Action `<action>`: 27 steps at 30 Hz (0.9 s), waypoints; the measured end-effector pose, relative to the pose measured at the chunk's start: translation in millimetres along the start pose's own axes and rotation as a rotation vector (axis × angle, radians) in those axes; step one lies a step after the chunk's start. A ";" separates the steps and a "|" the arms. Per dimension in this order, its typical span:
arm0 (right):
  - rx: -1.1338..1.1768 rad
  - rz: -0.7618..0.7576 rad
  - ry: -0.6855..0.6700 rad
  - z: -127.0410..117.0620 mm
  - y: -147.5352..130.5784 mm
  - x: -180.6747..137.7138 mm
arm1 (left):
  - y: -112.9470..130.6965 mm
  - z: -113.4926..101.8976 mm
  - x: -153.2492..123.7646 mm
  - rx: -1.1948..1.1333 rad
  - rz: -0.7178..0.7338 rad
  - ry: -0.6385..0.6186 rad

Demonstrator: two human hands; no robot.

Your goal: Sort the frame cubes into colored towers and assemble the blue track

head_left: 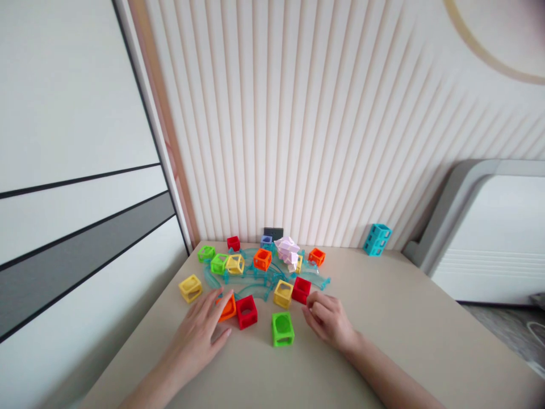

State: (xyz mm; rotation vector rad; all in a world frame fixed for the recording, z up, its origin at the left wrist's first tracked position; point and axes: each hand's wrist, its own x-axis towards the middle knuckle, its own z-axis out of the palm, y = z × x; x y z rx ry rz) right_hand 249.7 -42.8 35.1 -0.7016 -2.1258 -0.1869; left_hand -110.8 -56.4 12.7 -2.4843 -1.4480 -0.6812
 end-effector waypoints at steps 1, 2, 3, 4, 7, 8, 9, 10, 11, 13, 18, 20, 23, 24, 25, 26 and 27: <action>-0.052 -0.110 0.010 -2.9 -5.9 3.7 | 2.3 3.1 1.5 0.017 0.010 0.004; -0.095 -0.222 -0.006 -4.6 -13.4 7.5 | 4.4 6.3 3.2 0.031 0.017 0.009; -0.123 -0.317 -0.041 -4.7 -22.2 11.4 | 6.2 9.3 5.1 0.041 0.021 0.012; -0.153 -0.341 -0.074 -3.0 -32.1 15.1 | 7.7 12.0 7.0 0.046 0.021 0.016; -0.229 -0.327 -0.130 12.2 -62.1 25.5 | 10.2 16.4 12.7 0.037 0.020 0.034; -0.265 -0.330 -0.150 19.3 -70.3 28.8 | 10.6 16.8 14.4 0.030 0.025 0.041; -0.313 -0.311 -0.166 26.5 -76.9 32.1 | 11.0 16.8 16.0 0.023 0.032 0.047; -0.362 -0.296 -0.184 33.4 -81.8 35.4 | 11.4 16.8 17.4 0.019 0.045 0.050; -0.395 -0.279 -0.186 39.8 -85.1 38.8 | 11.7 16.9 18.6 0.018 0.058 0.051; -0.433 -0.246 -0.190 50.5 -87.6 45.1 | 12.5 17.5 20.7 0.031 0.076 0.051; -0.437 -0.204 -0.236 67.0 -83.9 53.2 | 15.9 16.4 24.7 0.077 0.074 0.010; -0.422 -0.192 -0.256 71.3 -82.3 52.1 | 17.7 13.4 25.6 0.092 0.066 0.004; -0.392 -0.150 -0.271 75.2 -81.0 47.9 | 18.8 9.1 26.4 0.105 0.068 0.024; -0.384 -0.131 -0.272 75.6 -80.8 46.5 | 18.5 8.3 26.6 0.105 0.070 0.032; -0.379 -0.115 -0.274 75.5 -80.6 45.4 | 17.8 7.7 26.9 0.099 0.074 0.039; -0.377 -0.103 -0.278 75.0 -80.4 44.7 | 16.8 7.4 27.3 0.088 0.078 0.046; -0.377 -0.094 -0.279 74.1 -80.1 44.2 | 15.5 7.1 27.8 0.075 0.079 0.051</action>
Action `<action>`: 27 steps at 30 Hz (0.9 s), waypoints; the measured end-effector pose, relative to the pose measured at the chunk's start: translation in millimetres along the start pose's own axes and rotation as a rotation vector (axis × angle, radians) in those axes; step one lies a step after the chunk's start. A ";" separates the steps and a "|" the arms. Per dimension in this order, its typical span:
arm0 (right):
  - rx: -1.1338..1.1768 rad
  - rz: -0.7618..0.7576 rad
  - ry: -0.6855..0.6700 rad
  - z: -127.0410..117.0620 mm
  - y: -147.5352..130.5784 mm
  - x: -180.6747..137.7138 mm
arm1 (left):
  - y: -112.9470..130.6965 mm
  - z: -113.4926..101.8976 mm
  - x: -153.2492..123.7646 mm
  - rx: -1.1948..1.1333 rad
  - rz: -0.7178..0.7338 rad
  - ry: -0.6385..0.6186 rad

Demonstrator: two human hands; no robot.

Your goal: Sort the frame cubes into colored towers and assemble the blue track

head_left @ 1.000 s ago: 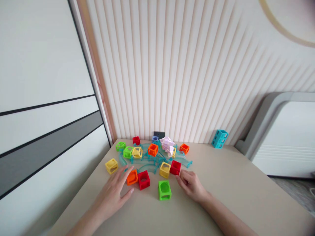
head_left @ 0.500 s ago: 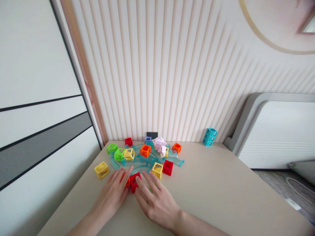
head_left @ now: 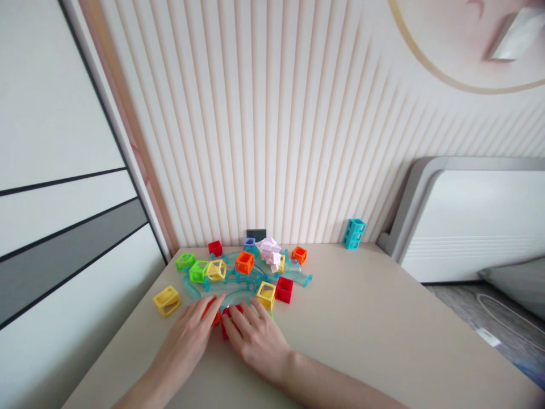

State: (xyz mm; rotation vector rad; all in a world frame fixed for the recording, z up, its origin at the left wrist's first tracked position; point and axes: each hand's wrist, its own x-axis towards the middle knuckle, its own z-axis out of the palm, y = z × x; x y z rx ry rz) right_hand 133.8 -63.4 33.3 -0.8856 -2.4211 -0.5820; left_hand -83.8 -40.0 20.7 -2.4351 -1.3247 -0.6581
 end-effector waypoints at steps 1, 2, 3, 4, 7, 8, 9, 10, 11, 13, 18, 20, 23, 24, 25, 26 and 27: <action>-0.003 0.005 -0.001 -0.8 0.7 -0.5 | -1.4 -0.2 0.4 -0.015 -0.001 0.006; -0.010 0.011 0.000 -1.8 1.5 -0.9 | -2.8 -0.6 0.9 -0.030 -0.002 0.007; -0.019 0.017 -0.001 -2.6 2.4 -1.3 | -3.9 -1.2 1.4 -0.044 -0.005 0.005; -0.027 0.023 -0.006 -3.3 3.1 -1.6 | -4.7 -2.0 1.8 -0.055 -0.010 0.001; -0.034 0.032 -0.025 -3.8 4.0 -3.0 | -4.4 -5.2 2.9 -0.079 -0.023 -0.013; -0.030 0.029 -0.027 -3.3 3.7 -3.7 | -3.5 -6.4 3.2 -0.082 -0.026 -0.013; -0.027 0.022 -0.026 -2.5 3.2 -4.6 | -2.5 -7.6 3.5 -0.082 -0.027 -0.012; -0.026 0.016 -0.023 -1.4 2.6 -5.6 | -1.6 -8.9 3.8 -0.080 -0.027 -0.012; -0.026 0.010 -0.020 0.0 2.1 -6.6 | -1.0 -10.4 4.2 -0.077 -0.028 -0.012; -0.032 0.002 -0.011 3.3 1.7 -8.5 | -1.2 -13.9 5.4 -0.071 -0.033 -0.006; -0.048 -0.001 -0.005 8.5 7.5 -8.1 | -10.0 -24.5 12.2 -0.083 -0.076 0.098; -0.056 -0.009 -0.023 6.9 10.4 -5.0 | -14.3 -28.0 18.7 -0.161 -0.123 0.146; -0.072 -0.015 -0.054 0.6 12.2 0.9 | -17.3 -30.4 35.1 -0.336 -0.234 0.227; -0.074 -0.009 -0.057 -2.3 12.6 2.9 | -16.8 -29.9 42.2 -0.408 -0.280 0.260; -0.069 0.004 -0.056 -5.4 13.4 5.1 | -15.4 -28.5 49.8 -0.491 -0.330 0.277; -0.057 0.024 -0.052 -8.7 15.2 7.5 | -12.9 -25.9 57.9 -0.591 -0.384 0.290; -0.037 0.052 -0.048 -11.9 18.2 10.5 | -9.5 -22.1 66.3 -0.707 -0.453 0.308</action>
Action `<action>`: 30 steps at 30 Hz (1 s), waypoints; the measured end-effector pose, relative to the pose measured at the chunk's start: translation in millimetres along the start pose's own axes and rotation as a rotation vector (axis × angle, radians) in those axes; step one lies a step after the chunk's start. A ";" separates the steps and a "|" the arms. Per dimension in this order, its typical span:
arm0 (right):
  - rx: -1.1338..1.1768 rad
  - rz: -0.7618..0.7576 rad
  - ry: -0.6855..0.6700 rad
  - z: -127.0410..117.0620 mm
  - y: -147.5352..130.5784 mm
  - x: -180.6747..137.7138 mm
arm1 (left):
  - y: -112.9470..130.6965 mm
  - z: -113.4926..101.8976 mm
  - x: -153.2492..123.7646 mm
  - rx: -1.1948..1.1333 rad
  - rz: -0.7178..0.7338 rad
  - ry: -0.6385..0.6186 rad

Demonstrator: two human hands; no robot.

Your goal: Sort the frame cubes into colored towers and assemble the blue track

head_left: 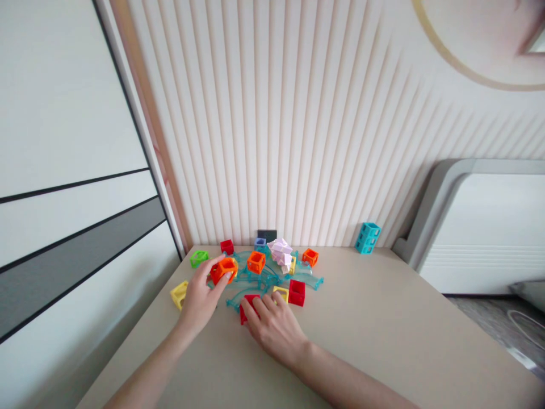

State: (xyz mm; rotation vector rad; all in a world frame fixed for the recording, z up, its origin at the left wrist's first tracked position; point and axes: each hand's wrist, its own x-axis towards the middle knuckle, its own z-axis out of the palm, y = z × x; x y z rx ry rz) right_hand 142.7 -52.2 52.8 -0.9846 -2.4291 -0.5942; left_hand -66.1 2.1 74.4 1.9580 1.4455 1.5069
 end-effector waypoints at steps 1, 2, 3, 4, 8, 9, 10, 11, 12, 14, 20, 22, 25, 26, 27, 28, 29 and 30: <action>0.028 0.036 0.000 -2.9 4.4 3.8 | 2.0 9.4 4.5 -0.116 -0.081 0.039; 0.059 0.083 -0.005 -5.1 10.3 8.5 | 3.6 19.7 8.4 -0.217 -0.144 0.096; 0.088 0.141 -0.019 -6.4 17.4 14.1 | 4.9 30.3 11.6 -0.306 -0.172 0.175; 0.112 0.208 -0.044 -6.5 25.4 20.4 | 5.9 40.7 14.0 -0.373 -0.179 0.236; 0.197 0.468 -0.155 4.0 55.9 44.5 | 8.1 67.8 13.9 -0.455 -0.182 0.365; 0.230 0.492 -0.170 8.4 61.1 48.6 | 8.6 69.6 11.4 -0.453 -0.186 0.363; 0.263 0.508 -0.184 13.0 65.0 51.5 | 9.1 69.6 8.1 -0.451 -0.191 0.348; 0.291 0.518 -0.198 17.6 67.6 53.4 | 9.5 68.4 4.3 -0.451 -0.195 0.319; 0.309 0.528 -0.211 22.1 69.0 54.5 | 9.8 66.7 0.2 -0.456 -0.196 0.284; 0.313 0.549 -0.225 30.3 69.4 55.2 | 10.0 63.3 -7.7 -0.479 -0.187 0.228; 0.356 0.610 -0.179 45.3 66.0 56.5 | 11.4 64.6 -20.0 -0.505 -0.175 0.183; 0.417 0.651 -0.181 47.0 66.1 57.6 | 12.9 66.0 -21.7 -0.522 -0.175 0.183; 0.464 0.726 -0.193 50.0 67.4 58.2 | 14.2 68.2 -25.1 -0.551 -0.174 0.180; 0.471 0.748 -0.195 51.6 68.0 57.9 | 14.1 69.2 -26.6 -0.556 -0.170 0.173; 0.476 0.767 -0.195 53.6 68.6 57.4 | 13.9 70.3 -28.0 -0.561 -0.164 0.167; 0.483 0.783 -0.191 55.7 69.0 56.7 | 13.5 71.6 -29.4 -0.565 -0.156 0.163; 0.493 0.795 -0.180 57.8 69.2 55.8 | 13.1 72.7 -30.6 -0.569 -0.148 0.162; 0.506 0.802 -0.164 59.7 69.3 54.8 | 12.7 73.8 -31.6 -0.573 -0.141 0.162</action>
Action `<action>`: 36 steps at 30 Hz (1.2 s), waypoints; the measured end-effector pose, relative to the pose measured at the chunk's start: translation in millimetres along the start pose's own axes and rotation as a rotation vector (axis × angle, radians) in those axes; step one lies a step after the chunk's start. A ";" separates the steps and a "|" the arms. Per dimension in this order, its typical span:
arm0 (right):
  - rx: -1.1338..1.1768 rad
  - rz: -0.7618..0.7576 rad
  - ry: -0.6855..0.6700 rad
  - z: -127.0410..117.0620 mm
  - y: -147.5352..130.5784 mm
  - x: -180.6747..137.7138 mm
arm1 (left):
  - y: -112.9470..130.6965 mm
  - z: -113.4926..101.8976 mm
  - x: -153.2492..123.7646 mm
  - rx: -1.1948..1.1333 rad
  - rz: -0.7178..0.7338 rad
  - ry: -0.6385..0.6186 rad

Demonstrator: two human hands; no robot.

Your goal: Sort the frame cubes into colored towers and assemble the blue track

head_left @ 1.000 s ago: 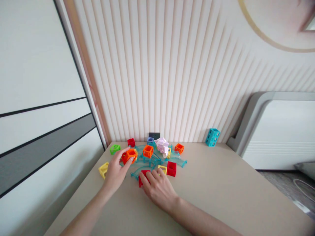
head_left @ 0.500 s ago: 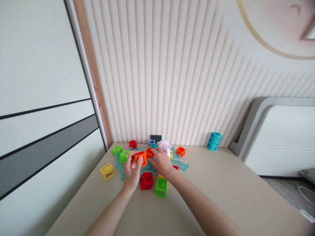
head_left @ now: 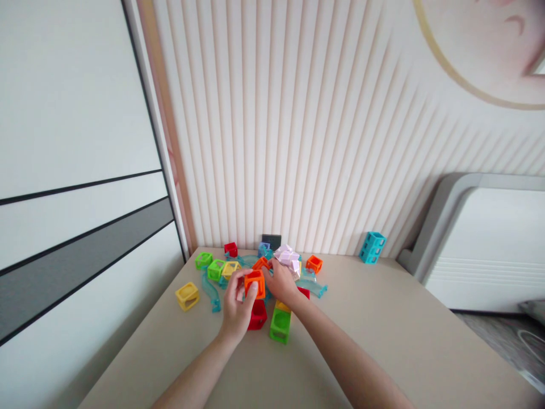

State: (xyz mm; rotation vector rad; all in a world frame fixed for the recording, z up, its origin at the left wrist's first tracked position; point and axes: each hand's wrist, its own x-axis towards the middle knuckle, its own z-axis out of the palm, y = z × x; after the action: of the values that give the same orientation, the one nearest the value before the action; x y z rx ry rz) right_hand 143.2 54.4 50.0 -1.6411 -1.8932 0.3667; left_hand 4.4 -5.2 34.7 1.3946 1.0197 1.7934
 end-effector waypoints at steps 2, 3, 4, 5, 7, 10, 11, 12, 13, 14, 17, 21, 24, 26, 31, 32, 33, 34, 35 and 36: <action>0.044 -0.005 0.026 2.2 1.8 -0.8 | -1.6 0.7 -1.2 -0.007 0.007 -0.002; 0.062 -0.011 0.037 2.7 2.1 -1.5 | -2.2 0.9 -1.5 -0.010 0.005 -0.005; 0.084 -0.020 0.051 2.7 2.0 -2.4 | -2.8 1.1 -1.6 -0.011 0.002 -0.008; 0.116 -0.035 0.066 2.4 1.6 -3.3 | -3.5 1.3 -1.6 -0.012 -0.003 -0.010; 0.216 -0.086 0.106 0.8 0.5 -5.4 | -5.3 1.9 -1.7 -0.016 -0.019 -0.009; 0.400 -0.169 0.162 -2.0 -0.7 -8.7 | -9.0 2.9 -2.1 -0.018 -0.031 0.006; 0.440 -0.185 0.174 -2.9 -1.0 -9.7 | -10.2 3.1 -2.3 -0.016 -0.030 0.012; 0.472 -0.197 0.182 -3.9 -1.1 -10.8 | -11.3 3.3 -2.5 -0.014 -0.027 0.017; 0.500 -0.208 0.188 -4.9 -1.2 -11.8 | -12.1 3.4 -2.7 -0.012 -0.025 0.019; 0.529 -0.218 0.191 -6.0 -1.4 -12.8 | -12.6 3.5 -2.9 -0.011 -0.024 0.019; 0.618 -0.239 0.167 -9.0 -2.5 -15.3 | -12.0 4.0 -3.5 -0.013 -0.025 0.014; 0.647 -0.211 0.147 -9.9 -5.7 -18.1 | -9.4 5.6 -4.6 -0.003 -0.021 0.011; 0.693 -0.175 0.136 -8.4 -9.0 -19.4 | -9.8 5.7 -5.5 0.035 -0.016 0.001; 0.751 -0.149 0.131 -7.6 -11.3 -19.3 | -11.3 4.9 -6.1 0.065 -0.009 -0.024; 0.752 -0.122 0.219 -9.5 -14.5 -19.4 | -10.9 3.4 -7.4 0.062 -0.025 -0.077; 0.744 -0.125 0.232 -10.5 -14.3 -20.3 | -9.6 3.5 -7.7 0.050 -0.034 -0.080; 0.739 -0.127 0.244 -11.8 -13.9 -21.6 | -8.2 3.8 -8.1 0.039 -0.041 -0.081; 0.734 -0.133 0.257 -13.2 -13.3 -23.4 | -6.9 4.1 -8.6 0.029 -0.047 -0.083; 0.727 -0.140 0.274 -14.7 -12.5 -25.6 | -5.9 4.5 -9.3 0.022 -0.049 -0.089; 0.716 -0.148 0.293 -16.2 -11.5 -28.1 | -5.2 4.9 -10.2 0.018 -0.048 -0.101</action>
State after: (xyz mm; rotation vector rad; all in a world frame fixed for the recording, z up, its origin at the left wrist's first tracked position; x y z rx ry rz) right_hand 145.3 22.2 62.0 -1.0053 -1.4168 0.6162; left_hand 11.7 -10.4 25.9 1.4446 1.0104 1.6660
